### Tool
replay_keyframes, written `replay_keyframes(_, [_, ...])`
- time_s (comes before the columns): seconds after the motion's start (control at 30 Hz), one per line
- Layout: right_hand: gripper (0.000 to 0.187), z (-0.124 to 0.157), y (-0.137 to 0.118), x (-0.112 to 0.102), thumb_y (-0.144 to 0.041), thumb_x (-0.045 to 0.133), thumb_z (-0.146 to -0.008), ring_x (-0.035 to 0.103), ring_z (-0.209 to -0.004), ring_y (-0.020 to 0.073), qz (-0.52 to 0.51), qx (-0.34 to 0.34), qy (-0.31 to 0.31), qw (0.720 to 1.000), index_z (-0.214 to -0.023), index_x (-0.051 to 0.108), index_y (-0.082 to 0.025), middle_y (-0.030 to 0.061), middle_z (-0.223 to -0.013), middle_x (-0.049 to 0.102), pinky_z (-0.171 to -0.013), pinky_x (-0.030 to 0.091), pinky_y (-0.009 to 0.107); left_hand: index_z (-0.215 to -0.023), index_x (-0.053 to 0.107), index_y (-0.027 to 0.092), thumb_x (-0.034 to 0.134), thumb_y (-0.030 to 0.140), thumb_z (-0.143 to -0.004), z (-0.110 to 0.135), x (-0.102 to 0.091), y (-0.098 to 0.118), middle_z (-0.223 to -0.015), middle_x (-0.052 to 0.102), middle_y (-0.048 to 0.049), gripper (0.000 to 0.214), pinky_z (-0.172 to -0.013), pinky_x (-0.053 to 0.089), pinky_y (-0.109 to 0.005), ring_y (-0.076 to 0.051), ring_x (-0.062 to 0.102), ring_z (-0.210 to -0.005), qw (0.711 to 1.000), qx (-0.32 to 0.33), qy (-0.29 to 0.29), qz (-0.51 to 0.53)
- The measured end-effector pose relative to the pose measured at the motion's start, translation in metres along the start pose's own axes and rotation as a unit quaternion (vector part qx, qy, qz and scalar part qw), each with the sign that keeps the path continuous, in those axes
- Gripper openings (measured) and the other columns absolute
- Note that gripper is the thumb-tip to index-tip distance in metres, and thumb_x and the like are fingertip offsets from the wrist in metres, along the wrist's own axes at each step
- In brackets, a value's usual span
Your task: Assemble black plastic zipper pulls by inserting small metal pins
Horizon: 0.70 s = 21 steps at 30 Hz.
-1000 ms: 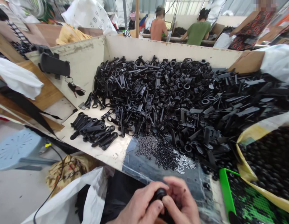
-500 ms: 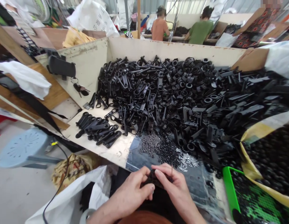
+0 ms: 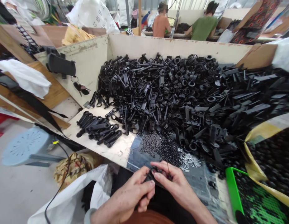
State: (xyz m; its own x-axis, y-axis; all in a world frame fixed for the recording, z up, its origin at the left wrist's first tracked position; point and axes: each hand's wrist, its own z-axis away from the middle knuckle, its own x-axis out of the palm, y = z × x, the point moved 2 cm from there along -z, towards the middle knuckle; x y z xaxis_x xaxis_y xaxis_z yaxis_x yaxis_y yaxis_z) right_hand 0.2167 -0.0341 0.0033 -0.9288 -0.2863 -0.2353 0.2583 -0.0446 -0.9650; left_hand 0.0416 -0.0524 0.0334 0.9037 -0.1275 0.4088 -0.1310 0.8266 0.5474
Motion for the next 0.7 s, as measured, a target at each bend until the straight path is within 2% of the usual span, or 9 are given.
replay_keyframes(0.17, [0.035,0.004,-0.001,-0.002,-0.045,0.058,-0.102,0.059,-0.079,0.0184,0.031,-0.015,-0.044,0.998,-0.127,0.074,-0.026,0.0006,-0.083,0.06,-0.074,0.048,0.029,-0.141,0.032,0.014,0.08,0.053,-0.067,0.001,-0.004,-0.002,-0.064,0.057,0.0082,0.096,-0.045,0.019,-0.022,-0.005,0.037,-0.046,0.999,-0.023,-0.019,-0.011])
replay_keyframes(0.27, [0.036,0.004,-0.005,-0.004,-0.042,0.054,-0.105,0.063,-0.087,0.0188,0.056,-0.019,-0.081,0.995,-0.132,0.07,-0.025,0.0024,-0.092,0.064,-0.079,0.05,0.029,-0.144,0.027,0.013,0.078,0.054,-0.07,0.0,-0.006,-0.005,-0.064,0.06,0.0069,0.099,-0.045,0.028,-0.022,-0.007,0.042,-0.045,0.999,-0.028,-0.029,-0.027])
replay_keyframes(0.37, [0.036,0.004,-0.009,-0.007,-0.04,0.053,-0.106,0.066,-0.097,0.0202,0.086,-0.021,-0.093,0.992,-0.135,0.068,-0.026,0.0048,-0.104,0.068,-0.089,0.052,0.031,-0.142,0.031,0.011,0.076,0.054,-0.072,0.0,-0.006,-0.005,-0.065,0.062,0.0056,0.094,-0.045,0.035,-0.022,-0.008,0.045,-0.044,0.998,-0.018,-0.04,-0.034])
replay_keyframes(0.5, [0.038,0.014,-0.005,-0.006,-0.042,0.054,-0.105,0.064,-0.119,0.0254,0.107,-0.025,-0.082,0.991,-0.139,0.066,-0.028,0.0087,-0.125,0.069,-0.102,0.052,0.036,-0.138,0.038,0.012,0.073,0.051,-0.076,0.0,-0.007,-0.007,-0.066,0.066,0.0027,0.081,-0.046,0.037,-0.023,-0.009,0.046,-0.041,0.997,-0.01,-0.058,-0.043])
replay_keyframes(0.6, [0.04,0.029,0.002,-0.001,-0.044,0.056,-0.104,0.06,-0.129,0.0272,0.112,-0.033,-0.055,0.992,-0.14,0.065,-0.029,0.0093,-0.137,0.066,-0.108,0.05,0.038,-0.128,0.048,0.013,0.071,0.049,-0.081,-0.003,-0.011,-0.02,-0.067,0.067,0.0004,0.064,-0.049,0.035,-0.021,-0.008,0.047,-0.044,0.996,-0.012,-0.084,-0.033])
replay_keyframes(0.7, [0.037,0.035,0.004,0.0,-0.045,0.059,-0.102,0.068,-0.114,0.0246,0.1,-0.048,-0.02,0.994,-0.136,0.067,-0.031,0.0072,-0.128,0.071,-0.098,0.056,0.034,-0.116,0.054,0.016,0.074,0.055,-0.079,-0.011,-0.016,-0.032,-0.061,0.059,0.0034,0.058,-0.051,0.034,-0.02,-0.009,0.044,-0.05,0.993,-0.009,-0.115,-0.033])
